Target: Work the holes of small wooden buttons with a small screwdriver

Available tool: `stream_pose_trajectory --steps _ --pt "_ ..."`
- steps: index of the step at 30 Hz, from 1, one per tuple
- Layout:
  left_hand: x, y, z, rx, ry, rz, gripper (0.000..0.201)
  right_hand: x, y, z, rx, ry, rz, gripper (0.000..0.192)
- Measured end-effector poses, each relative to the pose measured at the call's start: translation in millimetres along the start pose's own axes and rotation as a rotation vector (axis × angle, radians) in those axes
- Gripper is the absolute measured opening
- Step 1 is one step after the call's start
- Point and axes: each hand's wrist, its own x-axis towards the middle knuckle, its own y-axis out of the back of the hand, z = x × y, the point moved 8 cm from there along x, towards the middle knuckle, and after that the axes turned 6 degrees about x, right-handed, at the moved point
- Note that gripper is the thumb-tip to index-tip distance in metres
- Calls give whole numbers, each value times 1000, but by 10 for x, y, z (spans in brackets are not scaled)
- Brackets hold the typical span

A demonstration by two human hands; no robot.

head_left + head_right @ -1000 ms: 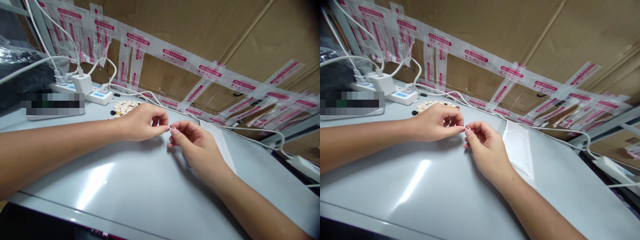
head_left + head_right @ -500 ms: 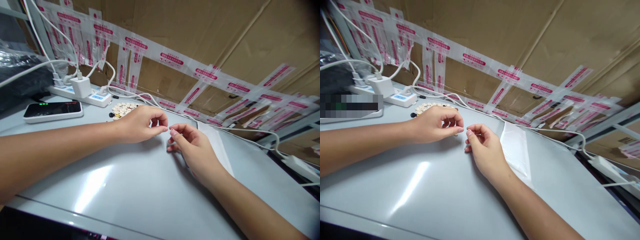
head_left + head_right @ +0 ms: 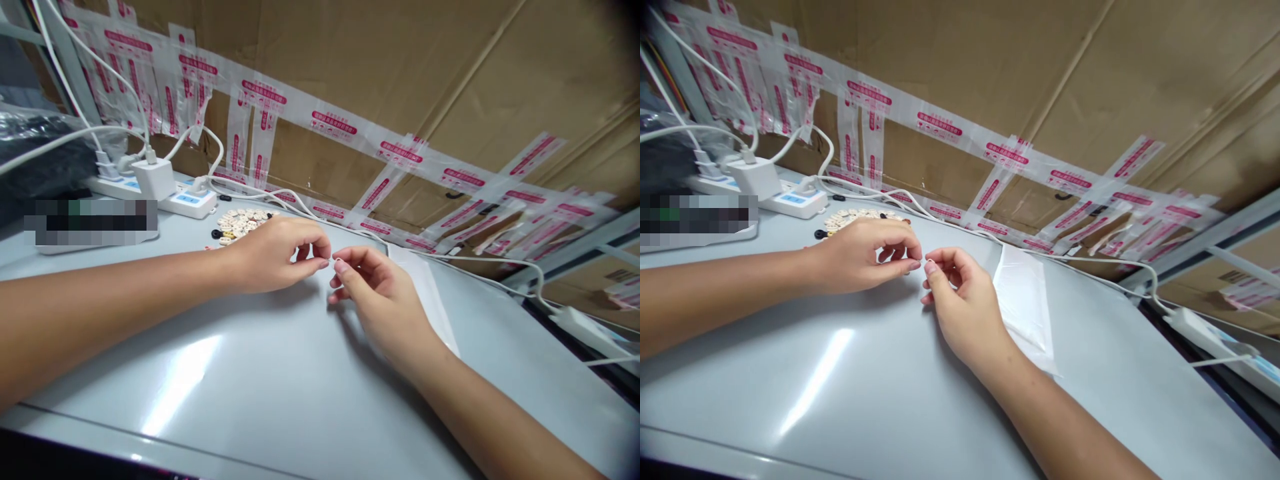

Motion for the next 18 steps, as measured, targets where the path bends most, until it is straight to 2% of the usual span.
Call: stream_pose_trajectory --steps 11,18 --pt "-3 11 45 -14 -16 -6 9 2 6 -9 30 -4 5 27" --pt "0 11 40 -44 -14 6 8 -5 -51 -18 12 1 -68 26"
